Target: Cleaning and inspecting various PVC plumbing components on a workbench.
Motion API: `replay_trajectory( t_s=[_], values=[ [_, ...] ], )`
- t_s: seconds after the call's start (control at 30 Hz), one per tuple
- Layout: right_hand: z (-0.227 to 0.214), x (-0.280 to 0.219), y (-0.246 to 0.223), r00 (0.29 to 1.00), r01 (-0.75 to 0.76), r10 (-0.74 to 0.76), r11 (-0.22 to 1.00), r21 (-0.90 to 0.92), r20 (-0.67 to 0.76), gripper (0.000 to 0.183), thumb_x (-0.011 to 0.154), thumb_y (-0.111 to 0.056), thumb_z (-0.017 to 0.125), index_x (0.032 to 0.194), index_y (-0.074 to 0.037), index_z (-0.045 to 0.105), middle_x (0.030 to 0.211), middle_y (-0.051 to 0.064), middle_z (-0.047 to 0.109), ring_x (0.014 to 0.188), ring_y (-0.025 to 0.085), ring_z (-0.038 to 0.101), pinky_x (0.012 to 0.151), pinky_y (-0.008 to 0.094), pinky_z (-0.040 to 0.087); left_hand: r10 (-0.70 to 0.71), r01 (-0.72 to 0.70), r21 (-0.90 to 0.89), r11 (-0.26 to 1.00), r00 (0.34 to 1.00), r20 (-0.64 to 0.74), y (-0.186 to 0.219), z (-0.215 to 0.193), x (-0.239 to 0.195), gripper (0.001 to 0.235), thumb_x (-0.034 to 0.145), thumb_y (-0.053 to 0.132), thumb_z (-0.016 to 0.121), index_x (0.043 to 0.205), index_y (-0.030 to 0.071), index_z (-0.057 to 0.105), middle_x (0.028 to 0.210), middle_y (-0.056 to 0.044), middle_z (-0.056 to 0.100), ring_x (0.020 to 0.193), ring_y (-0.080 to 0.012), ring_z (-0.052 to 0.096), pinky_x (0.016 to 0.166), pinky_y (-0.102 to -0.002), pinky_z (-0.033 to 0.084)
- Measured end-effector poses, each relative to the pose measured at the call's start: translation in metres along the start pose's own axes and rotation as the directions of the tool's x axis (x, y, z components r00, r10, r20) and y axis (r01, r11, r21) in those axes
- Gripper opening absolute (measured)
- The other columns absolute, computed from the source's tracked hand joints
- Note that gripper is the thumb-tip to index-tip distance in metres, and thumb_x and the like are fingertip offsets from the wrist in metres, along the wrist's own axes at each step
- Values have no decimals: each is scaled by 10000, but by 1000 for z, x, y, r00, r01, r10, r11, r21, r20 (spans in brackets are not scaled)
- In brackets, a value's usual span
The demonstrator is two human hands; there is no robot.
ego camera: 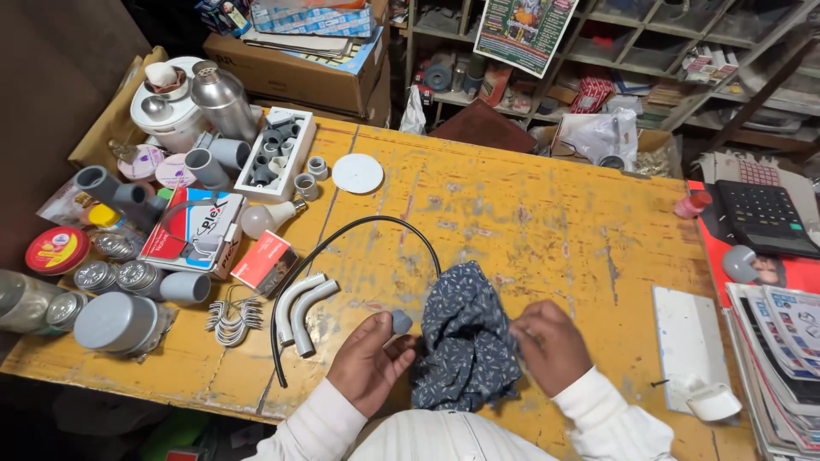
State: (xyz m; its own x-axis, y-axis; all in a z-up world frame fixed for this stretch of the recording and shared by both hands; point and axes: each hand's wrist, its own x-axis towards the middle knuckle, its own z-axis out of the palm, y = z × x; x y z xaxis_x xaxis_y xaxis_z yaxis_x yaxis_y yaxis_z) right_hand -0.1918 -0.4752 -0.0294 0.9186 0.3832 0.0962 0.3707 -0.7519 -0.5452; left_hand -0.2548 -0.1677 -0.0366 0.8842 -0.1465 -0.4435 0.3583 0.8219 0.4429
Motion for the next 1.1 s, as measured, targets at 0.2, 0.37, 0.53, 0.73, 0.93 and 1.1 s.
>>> replay_trajectory(
  t_s=[0.2,0.37,0.53,0.73,0.93,1.1],
  values=[
    [-20,5,-93,980,168,-86,843,510,-181,196,920,-82,647,1100,-7,667,928,127,670,777,255,614,698,333,507,-35,39,-58,998,997,73,-14,27,5,218,981,214,632,1060,16,672,979,-87,709,849,-176,669,786,-316,586],
    [3,10,-93,844,511,-471,851,120,-255,144,947,-163,700,1058,-71,690,825,70,624,704,183,608,612,325,486,-155,169,-52,984,965,213,-16,49,0,172,1018,171,678,1027,0,662,952,-80,699,837,-157,684,778,-294,582],
    [24,-7,-78,975,174,-20,692,701,-223,142,1006,-153,673,1061,-25,642,886,56,701,770,186,659,672,328,540,320,-500,616,609,865,386,-17,65,6,114,926,121,733,874,20,723,905,-36,695,765,-122,682,714,-266,574],
    [11,-1,-105,747,534,-546,832,-148,-379,192,868,-224,719,1017,-111,675,753,87,652,656,293,668,588,387,520,-66,56,114,992,994,86,-41,48,19,238,966,188,773,792,57,676,718,-55,645,608,-143,586,581,-280,493],
    [28,10,-55,810,430,-343,899,85,-476,364,903,-286,611,1143,-13,631,976,153,723,852,320,724,775,370,569,-161,129,144,981,957,240,-20,92,-2,107,937,131,689,890,39,717,832,-30,714,787,-125,681,777,-274,560],
    [137,39,107,943,-54,276,677,734,-185,309,1025,-261,567,1146,8,661,1015,150,744,935,257,717,862,372,553,207,-466,584,664,866,456,-42,53,30,123,942,160,749,904,56,695,986,-24,637,1035,-159,631,937,-327,511]
  ],
)
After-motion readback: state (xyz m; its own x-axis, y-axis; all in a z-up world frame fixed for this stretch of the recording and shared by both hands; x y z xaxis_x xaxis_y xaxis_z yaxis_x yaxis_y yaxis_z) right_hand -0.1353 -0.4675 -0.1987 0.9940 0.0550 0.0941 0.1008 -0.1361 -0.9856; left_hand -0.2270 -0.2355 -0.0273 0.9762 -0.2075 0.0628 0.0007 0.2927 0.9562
